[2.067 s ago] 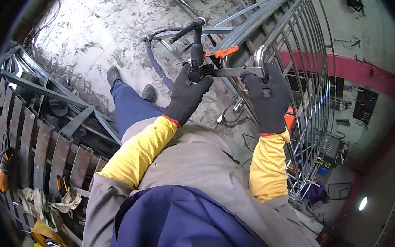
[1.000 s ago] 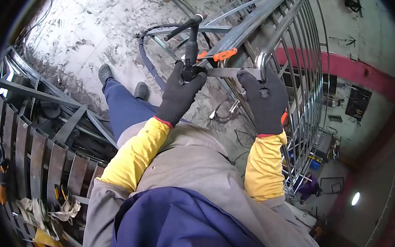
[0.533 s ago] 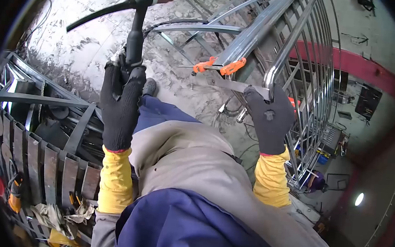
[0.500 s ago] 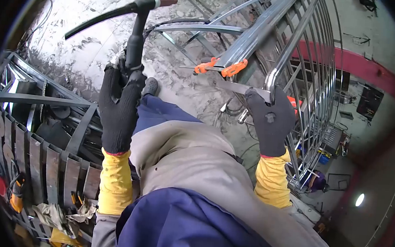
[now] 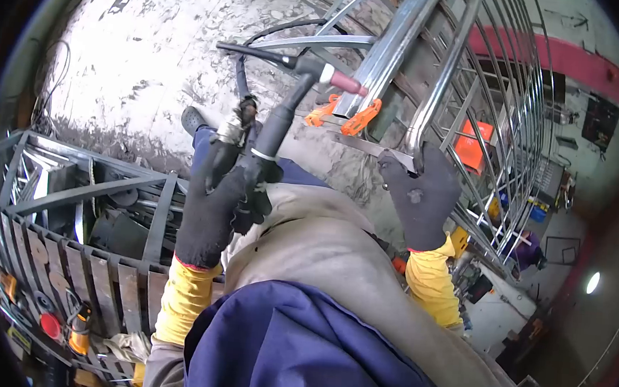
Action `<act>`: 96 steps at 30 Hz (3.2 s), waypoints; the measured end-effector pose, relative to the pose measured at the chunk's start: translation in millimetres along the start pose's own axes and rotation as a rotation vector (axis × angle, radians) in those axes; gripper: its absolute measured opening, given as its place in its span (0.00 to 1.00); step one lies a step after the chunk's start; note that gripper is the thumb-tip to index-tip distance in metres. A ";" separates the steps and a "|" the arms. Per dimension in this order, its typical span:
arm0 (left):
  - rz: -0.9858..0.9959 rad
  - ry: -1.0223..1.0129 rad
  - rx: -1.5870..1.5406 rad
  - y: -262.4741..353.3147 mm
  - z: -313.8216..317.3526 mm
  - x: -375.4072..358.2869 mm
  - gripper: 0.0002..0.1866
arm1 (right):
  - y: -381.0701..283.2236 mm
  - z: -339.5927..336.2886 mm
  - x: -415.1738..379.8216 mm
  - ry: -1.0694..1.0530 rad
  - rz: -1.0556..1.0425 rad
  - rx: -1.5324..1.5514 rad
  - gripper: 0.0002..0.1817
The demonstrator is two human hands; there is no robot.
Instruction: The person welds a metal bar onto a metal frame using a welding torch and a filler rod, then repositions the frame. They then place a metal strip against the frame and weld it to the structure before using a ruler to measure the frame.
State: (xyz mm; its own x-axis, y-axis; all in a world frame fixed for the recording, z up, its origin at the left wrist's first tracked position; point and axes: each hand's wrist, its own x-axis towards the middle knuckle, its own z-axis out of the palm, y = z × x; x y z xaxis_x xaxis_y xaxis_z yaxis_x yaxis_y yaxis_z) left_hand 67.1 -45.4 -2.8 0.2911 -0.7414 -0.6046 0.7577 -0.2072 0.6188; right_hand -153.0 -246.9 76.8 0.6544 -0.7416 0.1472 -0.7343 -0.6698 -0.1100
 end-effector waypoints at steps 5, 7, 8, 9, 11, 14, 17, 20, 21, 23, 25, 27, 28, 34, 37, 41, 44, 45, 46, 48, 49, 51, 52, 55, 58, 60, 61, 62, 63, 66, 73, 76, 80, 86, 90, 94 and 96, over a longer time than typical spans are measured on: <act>-0.215 -0.154 0.116 23.2 14.9 -5.8 0.27 | -5.4 -4.3 3.0 -0.040 0.035 -0.013 0.24; -0.266 -0.193 0.126 24.8 15.0 -9.9 0.27 | -6.3 -2.3 3.5 -0.045 0.045 -0.020 0.24; -0.269 -0.199 0.131 22.3 14.6 -10.8 0.27 | -6.9 -2.2 4.4 -0.030 0.033 -0.017 0.24; -0.261 -0.204 0.071 17.0 14.1 -12.0 0.27 | -6.4 -2.3 4.3 -0.018 0.018 -0.014 0.24; -0.252 -0.205 0.006 16.1 17.1 -15.0 0.26 | -3.2 -2.1 2.4 -0.025 0.013 -0.013 0.24; -0.335 -0.177 0.030 23.4 25.9 -24.1 0.26 | -0.7 1.1 0.5 -0.022 -0.001 -0.022 0.24; -0.238 -0.154 0.077 11.6 30.1 -26.8 0.26 | 2.0 2.4 0.4 -0.004 0.000 -0.026 0.24; -0.257 -0.147 0.112 12.8 35.6 -32.9 0.26 | 1.1 2.4 -0.6 0.006 0.004 -0.001 0.23; -0.250 -0.132 0.112 13.5 40.0 -35.7 0.26 | 0.8 2.4 -0.1 0.013 0.004 -0.002 0.23; -0.240 -0.116 0.119 11.4 46.1 -39.0 0.25 | 1.1 4.0 0.0 0.035 -0.001 0.010 0.22; -0.211 -0.085 0.132 6.2 49.6 -40.5 0.23 | 0.4 4.7 0.3 0.056 -0.006 0.019 0.22; -0.217 -0.081 0.149 12.8 54.8 -43.8 0.23 | -1.1 4.1 0.7 0.078 -0.031 0.059 0.23; -0.223 -0.077 0.161 15.3 56.6 -44.9 0.23 | -0.3 5.1 0.3 0.081 -0.032 0.062 0.23; -0.198 -0.057 0.141 12.3 58.6 -47.3 0.23 | 2.2 6.3 -0.8 0.063 -0.015 -0.017 0.21; -0.283 -0.083 0.113 19.5 57.5 -46.9 0.20 | 1.8 9.5 -0.2 0.099 -0.014 0.005 0.21; -0.262 -0.099 0.104 13.0 53.7 -43.7 0.22 | 2.5 11.5 -0.1 0.125 -0.024 0.034 0.21; -0.238 -0.083 0.073 12.4 56.2 -45.0 0.23 | -2.7 8.3 0.0 0.109 -0.009 0.023 0.20; -0.257 -0.069 0.100 16.4 59.1 -47.1 0.25 | -4.2 7.4 0.2 0.099 0.004 0.024 0.19; -0.277 -0.054 0.128 18.4 60.7 -48.7 0.26 | -3.4 8.4 0.2 0.098 0.003 0.024 0.19; -0.239 -0.071 0.131 8.7 59.1 -53.0 0.24 | -1.2 11.5 -0.4 0.140 -0.042 0.018 0.18; -0.199 -0.088 0.134 5.6 58.5 -54.1 0.22 | -1.3 11.7 -0.4 0.140 -0.043 0.019 0.18; -0.221 -0.081 0.133 10.5 60.9 -55.5 0.22 | -1.2 11.2 -0.8 0.137 -0.043 0.028 0.18; -0.245 -0.077 0.132 12.7 62.0 -55.9 0.22 | -1.5 10.1 -1.1 0.137 -0.044 0.028 0.18; -0.225 -0.088 0.130 13.7 63.4 -55.7 0.21 | -1.7 9.0 -1.7 0.082 -0.023 -0.023 0.16; -0.159 -0.097 -0.007 1.0 63.4 -52.2 0.21 | 13.9 32.2 -6.5 0.417 -0.204 0.177 0.13; -0.208 -0.096 -0.114 -3.1 58.6 -50.5 0.21 | 21.7 36.4 -12.1 0.356 -0.177 0.125 0.17; -0.256 -0.093 -0.222 -1.6 59.1 -49.7 0.21 | 18.9 40.8 -9.7 0.405 -0.138 0.190 0.23; -0.245 -0.087 -0.048 5.4 61.6 -53.1 0.21 | 19.5 32.2 -10.4 0.268 -0.096 0.103 0.21; -0.231 -0.081 0.124 13.5 64.9 -56.3 0.21 | 9.1 15.9 -3.3 0.132 -0.055 0.015 0.20; -0.241 -0.104 0.090 12.9 61.6 -55.2 0.26 | 3.8 16.3 -0.6 0.176 -0.049 0.060 0.21; -0.262 -0.103 0.081 14.0 58.8 -51.9 0.28 | 5.0 18.3 -0.8 0.168 -0.037 0.061 0.21; -0.268 -0.096 0.141 17.4 60.5 -52.1 0.27 | -1.0 9.2 -0.9 0.092 -0.013 0.017 0.18; -0.211 -0.099 0.172 10.0 57.8 -52.6 0.26 | -3.7 10.3 -0.8 0.085 0.018 0.004 0.19; -0.206 -0.106 0.209 8.3 58.8 -50.5 0.31 | -0.2 12.0 -2.6 0.069 0.008 -0.001 0.16; -0.177 -0.075 0.080 7.8 63.8 -51.9 0.14 | 36.5 48.8 -20.4 0.366 -0.164 0.233 0.26; -0.188 -0.056 0.081 8.2 67.3 -52.6 0.14 | 40.6 55.1 -25.9 0.359 -0.097 0.368 0.28; -0.180 -0.080 0.091 8.6 65.5 -51.5 0.16 | 39.4 52.3 -24.3 0.357 -0.109 0.324 0.27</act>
State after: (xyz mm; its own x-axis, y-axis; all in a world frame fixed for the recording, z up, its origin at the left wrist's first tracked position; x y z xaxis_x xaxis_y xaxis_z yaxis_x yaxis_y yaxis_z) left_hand 20.3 -50.7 66.5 0.1056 -0.7347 -0.6701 0.7364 -0.3951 0.5492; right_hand -188.4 -257.2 17.4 0.5804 -0.6457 0.4961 -0.5338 -0.7618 -0.3670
